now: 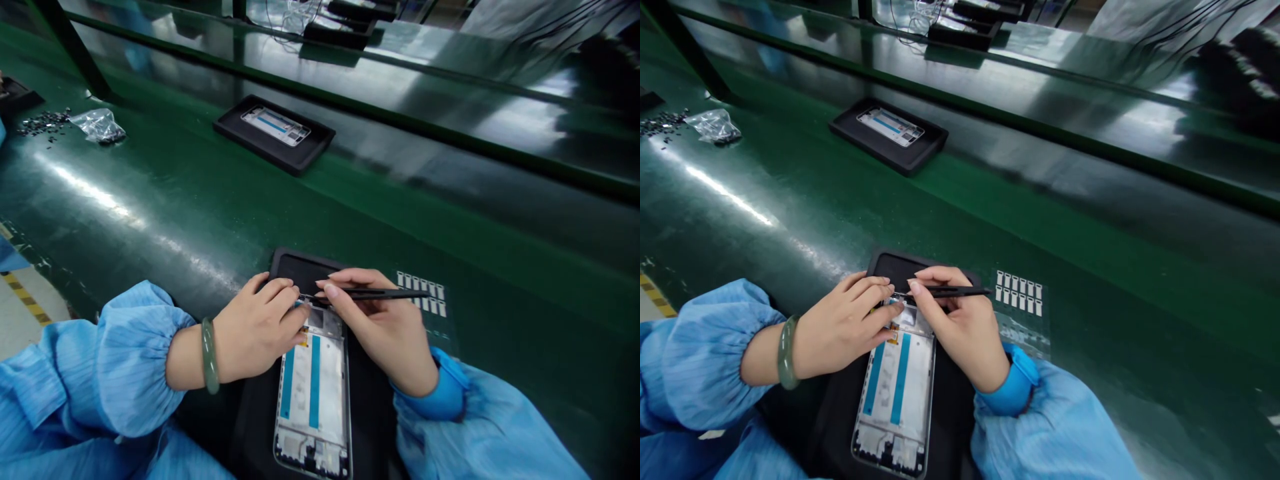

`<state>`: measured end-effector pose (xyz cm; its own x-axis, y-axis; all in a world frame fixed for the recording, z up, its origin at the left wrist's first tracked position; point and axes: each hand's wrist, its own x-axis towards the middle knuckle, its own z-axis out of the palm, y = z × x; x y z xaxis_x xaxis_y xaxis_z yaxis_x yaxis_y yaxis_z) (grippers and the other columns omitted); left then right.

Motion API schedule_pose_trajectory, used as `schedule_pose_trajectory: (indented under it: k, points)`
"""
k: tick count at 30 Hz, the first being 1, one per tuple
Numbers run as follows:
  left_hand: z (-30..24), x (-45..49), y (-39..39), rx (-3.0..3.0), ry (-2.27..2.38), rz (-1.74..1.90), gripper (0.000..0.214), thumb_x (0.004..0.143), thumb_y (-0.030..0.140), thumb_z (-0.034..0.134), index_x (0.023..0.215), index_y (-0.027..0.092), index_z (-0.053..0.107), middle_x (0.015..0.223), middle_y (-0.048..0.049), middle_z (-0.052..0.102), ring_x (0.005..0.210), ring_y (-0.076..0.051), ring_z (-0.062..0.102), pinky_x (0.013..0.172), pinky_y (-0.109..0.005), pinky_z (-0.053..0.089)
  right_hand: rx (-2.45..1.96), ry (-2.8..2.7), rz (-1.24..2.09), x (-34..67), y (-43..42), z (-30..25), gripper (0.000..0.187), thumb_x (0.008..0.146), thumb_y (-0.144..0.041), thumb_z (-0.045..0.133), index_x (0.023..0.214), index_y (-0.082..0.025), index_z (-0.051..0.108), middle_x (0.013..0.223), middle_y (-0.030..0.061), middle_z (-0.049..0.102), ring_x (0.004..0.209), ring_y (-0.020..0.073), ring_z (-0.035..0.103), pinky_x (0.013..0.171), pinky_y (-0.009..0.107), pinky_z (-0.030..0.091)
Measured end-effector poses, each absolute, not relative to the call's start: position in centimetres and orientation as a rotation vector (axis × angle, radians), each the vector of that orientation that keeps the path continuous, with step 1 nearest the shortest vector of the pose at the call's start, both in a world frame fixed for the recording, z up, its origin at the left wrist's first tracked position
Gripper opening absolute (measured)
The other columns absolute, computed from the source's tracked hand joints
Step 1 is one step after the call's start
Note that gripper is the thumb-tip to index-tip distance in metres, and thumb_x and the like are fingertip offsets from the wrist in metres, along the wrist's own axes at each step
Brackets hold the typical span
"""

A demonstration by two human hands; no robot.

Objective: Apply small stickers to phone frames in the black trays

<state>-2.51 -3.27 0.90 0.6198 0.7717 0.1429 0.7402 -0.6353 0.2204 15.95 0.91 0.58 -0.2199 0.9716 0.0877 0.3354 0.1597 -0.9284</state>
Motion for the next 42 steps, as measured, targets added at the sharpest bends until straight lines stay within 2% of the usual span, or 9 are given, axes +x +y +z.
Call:
schedule_pose_trajectory:
  k: [11,27,35,42]
  points:
    - [0.96,-2.49,-3.32,2.700,1.281,0.380,0.027,0.094,0.032,0.047,0.111,0.013,0.056,0.111,-0.0106,0.056,0.115,-0.027,0.047,0.098,-0.048,0.040,-1.196,-1.787,0.955,15.90,1.13,0.29,0.012,0.083,-0.030,0.065,0.092,-0.022,0.062,0.087,0.0026,0.066,0.074,0.0172,0.066,0.062,0.028,0.054]
    - [0.80,-2.55,-3.35,2.690,1.284,0.390,0.026,0.094,0.032,0.047,0.110,0.014,0.056,0.112,-0.0105,0.055,0.116,-0.027,0.047,0.098,-0.047,0.040,-1.249,-1.740,0.962,16.01,0.96,0.37,0.012,0.083,-0.031,0.064,0.090,-0.021,0.062,0.084,0.0022,0.066,0.070,0.0165,0.066,0.059,0.027,0.052]
    - [0.96,-2.59,-3.41,2.673,1.285,0.400,0.027,0.094,0.032,0.047,0.112,0.014,0.055,0.110,-0.0095,0.056,0.115,-0.026,0.047,0.098,-0.046,0.040,-1.178,-1.870,0.837,15.94,1.05,0.36,0.010,0.084,-0.026,0.064,0.092,-0.022,0.062,0.087,0.0016,0.065,0.076,0.0154,0.064,0.066,0.026,0.054]
    - [1.13,-2.73,-3.32,2.686,1.277,0.378,0.030,0.093,0.034,0.048,0.116,0.014,0.054,0.112,-0.0109,0.055,0.116,-0.027,0.048,0.098,-0.047,0.040,-1.223,-1.718,0.948,15.95,0.84,0.50,0.011,0.085,-0.027,0.063,0.094,-0.022,0.061,0.084,0.0011,0.065,0.071,0.0148,0.066,0.059,0.024,0.053]
